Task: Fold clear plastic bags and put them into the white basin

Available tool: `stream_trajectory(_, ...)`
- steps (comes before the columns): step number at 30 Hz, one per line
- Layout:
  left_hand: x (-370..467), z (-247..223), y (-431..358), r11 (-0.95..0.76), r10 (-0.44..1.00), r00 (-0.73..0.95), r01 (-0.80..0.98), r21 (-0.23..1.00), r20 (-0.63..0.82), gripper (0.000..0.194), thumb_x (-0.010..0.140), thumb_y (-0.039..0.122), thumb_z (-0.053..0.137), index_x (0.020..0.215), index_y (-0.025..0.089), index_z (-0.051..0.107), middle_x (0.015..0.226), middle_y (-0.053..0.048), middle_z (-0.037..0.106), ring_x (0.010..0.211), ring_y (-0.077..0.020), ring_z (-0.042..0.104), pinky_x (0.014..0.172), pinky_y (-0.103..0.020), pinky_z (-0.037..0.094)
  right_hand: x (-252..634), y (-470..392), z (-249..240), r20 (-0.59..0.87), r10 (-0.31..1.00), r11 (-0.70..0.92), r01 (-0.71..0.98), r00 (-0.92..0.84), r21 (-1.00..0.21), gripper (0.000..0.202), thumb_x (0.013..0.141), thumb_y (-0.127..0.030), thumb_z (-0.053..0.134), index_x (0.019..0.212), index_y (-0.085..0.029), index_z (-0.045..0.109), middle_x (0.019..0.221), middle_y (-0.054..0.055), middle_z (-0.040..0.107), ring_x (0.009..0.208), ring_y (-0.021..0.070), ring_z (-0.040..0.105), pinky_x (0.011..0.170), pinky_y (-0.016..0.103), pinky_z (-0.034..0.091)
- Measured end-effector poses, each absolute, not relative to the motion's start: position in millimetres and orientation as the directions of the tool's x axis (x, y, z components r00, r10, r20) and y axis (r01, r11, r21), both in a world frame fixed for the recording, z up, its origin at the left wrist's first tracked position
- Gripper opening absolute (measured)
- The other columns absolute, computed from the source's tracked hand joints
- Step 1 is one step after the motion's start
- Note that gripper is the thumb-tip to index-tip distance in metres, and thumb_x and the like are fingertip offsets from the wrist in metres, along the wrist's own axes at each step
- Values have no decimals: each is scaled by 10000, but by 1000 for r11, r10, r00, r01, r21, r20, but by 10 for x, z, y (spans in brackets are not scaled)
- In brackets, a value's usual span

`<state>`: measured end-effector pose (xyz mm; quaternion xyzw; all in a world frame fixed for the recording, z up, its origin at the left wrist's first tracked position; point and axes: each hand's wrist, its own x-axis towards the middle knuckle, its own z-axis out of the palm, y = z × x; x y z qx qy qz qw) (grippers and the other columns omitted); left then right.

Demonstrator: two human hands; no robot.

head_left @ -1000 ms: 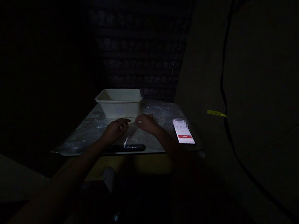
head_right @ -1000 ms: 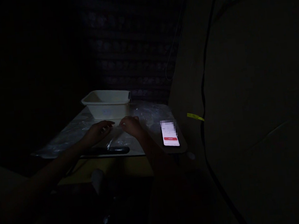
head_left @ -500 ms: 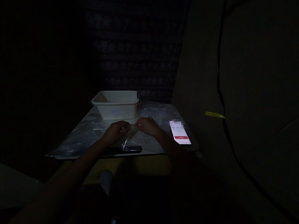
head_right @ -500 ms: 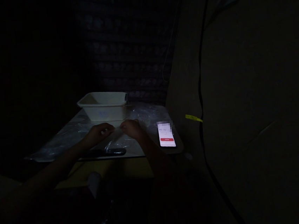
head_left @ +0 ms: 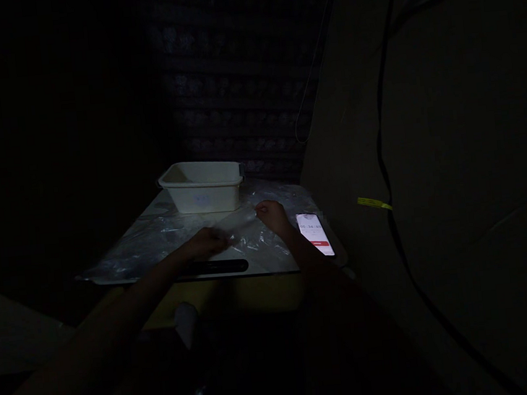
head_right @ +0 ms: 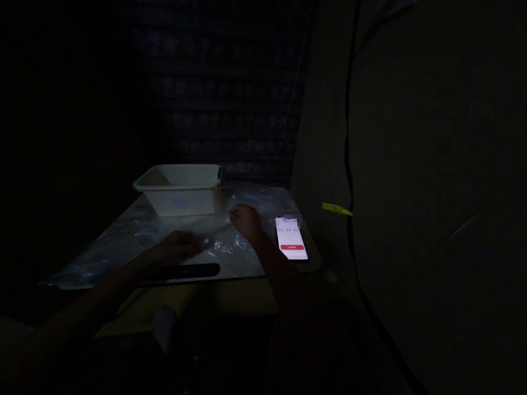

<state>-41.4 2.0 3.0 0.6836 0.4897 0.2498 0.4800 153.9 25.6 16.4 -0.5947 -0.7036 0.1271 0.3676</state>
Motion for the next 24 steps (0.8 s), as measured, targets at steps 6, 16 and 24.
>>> stream_trajectory(6, -403, 54, 70, -2, 983, 165, 440, 898, -78, 192, 552, 307, 528, 505, 121, 533, 426, 11, 509, 382, -79, 444, 380, -191, 317, 1544, 256, 149, 328, 944, 241, 653, 13, -718, 161, 623, -144, 443, 681, -155, 593, 702, 18, 616, 657, 116, 561, 588, 198, 420)
stream_trajectory(16, -442, 79, 96, -8, 1000, 19, 306, 952, 2, 172, 555, 295, 533, 564, 128, 491, 458, 36, 500, 310, -63, 434, 335, -184, 311, 1531, 273, 66, 126, 992, 110, 526, -4, -844, 132, 624, -187, 461, 566, -128, 563, 461, -25, 516, 423, 68, 481, 413, 162, 349)
stream_trajectory(24, -475, -28, 187, 22, 1000, 12, 130, 991, -24, 147, 572, 249, 546, 622, 131, 474, 532, 19, 540, 399, -115, 537, 401, -218, 397, 1635, 203, -7, -6, 971, 126, 530, -240, -839, 32, 520, -125, 578, 504, -117, 551, 436, -51, 493, 418, 47, 442, 427, 162, 332)
